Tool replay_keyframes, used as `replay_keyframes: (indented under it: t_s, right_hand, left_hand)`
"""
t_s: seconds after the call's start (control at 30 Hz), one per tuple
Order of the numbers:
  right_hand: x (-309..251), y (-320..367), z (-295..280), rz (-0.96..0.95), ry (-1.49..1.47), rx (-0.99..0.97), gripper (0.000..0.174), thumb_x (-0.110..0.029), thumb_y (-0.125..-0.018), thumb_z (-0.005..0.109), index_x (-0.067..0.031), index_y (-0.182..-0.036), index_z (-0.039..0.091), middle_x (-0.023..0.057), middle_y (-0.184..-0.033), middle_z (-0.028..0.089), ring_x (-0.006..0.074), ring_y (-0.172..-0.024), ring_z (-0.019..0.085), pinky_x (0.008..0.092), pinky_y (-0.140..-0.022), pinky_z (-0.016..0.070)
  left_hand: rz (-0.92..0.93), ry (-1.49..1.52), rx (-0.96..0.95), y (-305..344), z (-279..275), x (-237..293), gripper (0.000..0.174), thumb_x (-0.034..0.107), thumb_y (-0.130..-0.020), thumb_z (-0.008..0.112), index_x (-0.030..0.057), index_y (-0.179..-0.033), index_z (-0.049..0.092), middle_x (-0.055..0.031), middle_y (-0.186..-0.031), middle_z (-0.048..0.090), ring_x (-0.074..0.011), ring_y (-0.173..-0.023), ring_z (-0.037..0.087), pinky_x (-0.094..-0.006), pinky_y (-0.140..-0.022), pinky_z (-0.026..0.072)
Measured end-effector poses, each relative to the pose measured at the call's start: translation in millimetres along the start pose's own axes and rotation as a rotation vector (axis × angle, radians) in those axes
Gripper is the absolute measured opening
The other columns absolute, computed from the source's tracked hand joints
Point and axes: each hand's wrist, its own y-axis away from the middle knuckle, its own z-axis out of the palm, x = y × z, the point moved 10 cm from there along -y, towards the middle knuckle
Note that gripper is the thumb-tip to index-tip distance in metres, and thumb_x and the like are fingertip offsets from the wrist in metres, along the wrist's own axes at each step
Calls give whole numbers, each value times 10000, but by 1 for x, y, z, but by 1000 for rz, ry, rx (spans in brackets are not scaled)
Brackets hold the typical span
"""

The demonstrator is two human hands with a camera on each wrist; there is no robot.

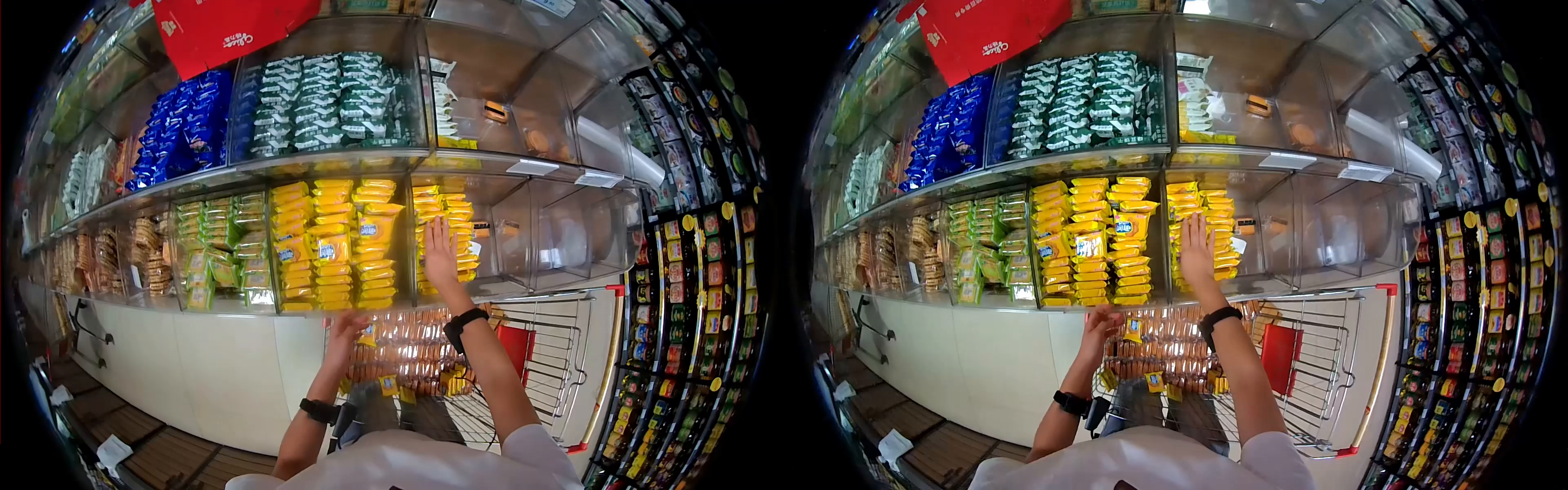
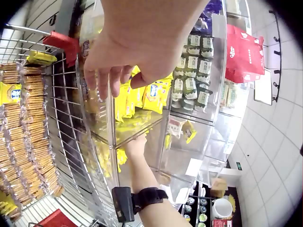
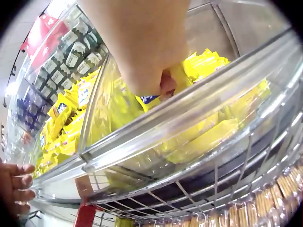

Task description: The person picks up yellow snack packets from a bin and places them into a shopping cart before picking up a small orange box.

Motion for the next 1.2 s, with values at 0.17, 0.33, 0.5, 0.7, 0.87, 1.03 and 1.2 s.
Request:
replay_keyframes:
  t_s: [0.17, 0.33, 0.5, 0.7, 0.87, 1.03, 1.2]
  right_hand:
    - [-2, -10, 16, 67, 254, -81, 677, -232, -809, 467, 7, -1342, 126, 192, -1415, 17, 327, -1313, 19, 500, -1027, 67]
    - [2, -8, 12, 39, 62, -36, 768, -222, -765, 525, 16, -1346, 83, 197, -1415, 16, 327, -1314, 32, 488, -1030, 80]
    - [-8, 47, -50, 34, -34, 197, 796, -26, -648, 550, 25, -1328, 140, 214, -1387, 119, 367, -1286, 108, 460, -1027, 143]
    - [-16, 156, -68, 47, -390, 427, 537, 13, -670, 501, 54, -1183, 349, 215, -1202, 353, 369, -1109, 334, 452, -948, 256]
    - [-53, 255, 57, 79, -436, 51, 433, -72, -693, 535, 46, -1097, 433, 212, -1048, 470, 359, -981, 435, 431, -868, 338]
    - [-65, 330, 270, 388, -492, -785, 433, -141, -691, 576, -58, -1106, 483, 161, -993, 539, 307, -931, 512, 422, -748, 443]
    - [-103, 323, 305, 100, -442, -646, 395, -179, -682, 624, -20, -1029, 522, 144, -926, 564, 292, -922, 538, 396, -747, 457]
  left_hand:
    - [1, -5, 12, 3, -9, -23, 298, 123, -807, 473, 93, -1102, 446, -43, -987, 561, -157, -921, 539, -283, -782, 383]
    - [-67, 2, 99, 15, -35, -73, 284, 148, -773, 497, 69, -1046, 502, -35, -934, 561, -135, -826, 525, -283, -720, 398]
    - [-117, -143, 347, 32, -130, -138, 267, 111, -746, 489, 54, -1004, 528, -20, -861, 555, -114, -755, 489, -261, -641, 382]
    - [-284, -214, 327, 61, -168, -191, 365, 149, -739, 504, 37, -1087, 520, -77, -971, 556, -169, -894, 503, -303, -745, 401]
    - [-362, -484, 402, 54, -163, -228, 500, 272, -725, 563, 36, -1156, 469, -104, -986, 565, -203, -871, 540, -332, -732, 435]
    - [-516, -1046, 478, 17, -180, -295, 489, 180, -681, 563, 127, -1160, 486, -157, -914, 591, -236, -753, 579, -338, -641, 458]
    - [-380, -1653, 326, -9, -191, -345, 276, 165, -722, 561, 150, -997, 585, -69, -910, 600, -211, -879, 566, -308, -680, 448]
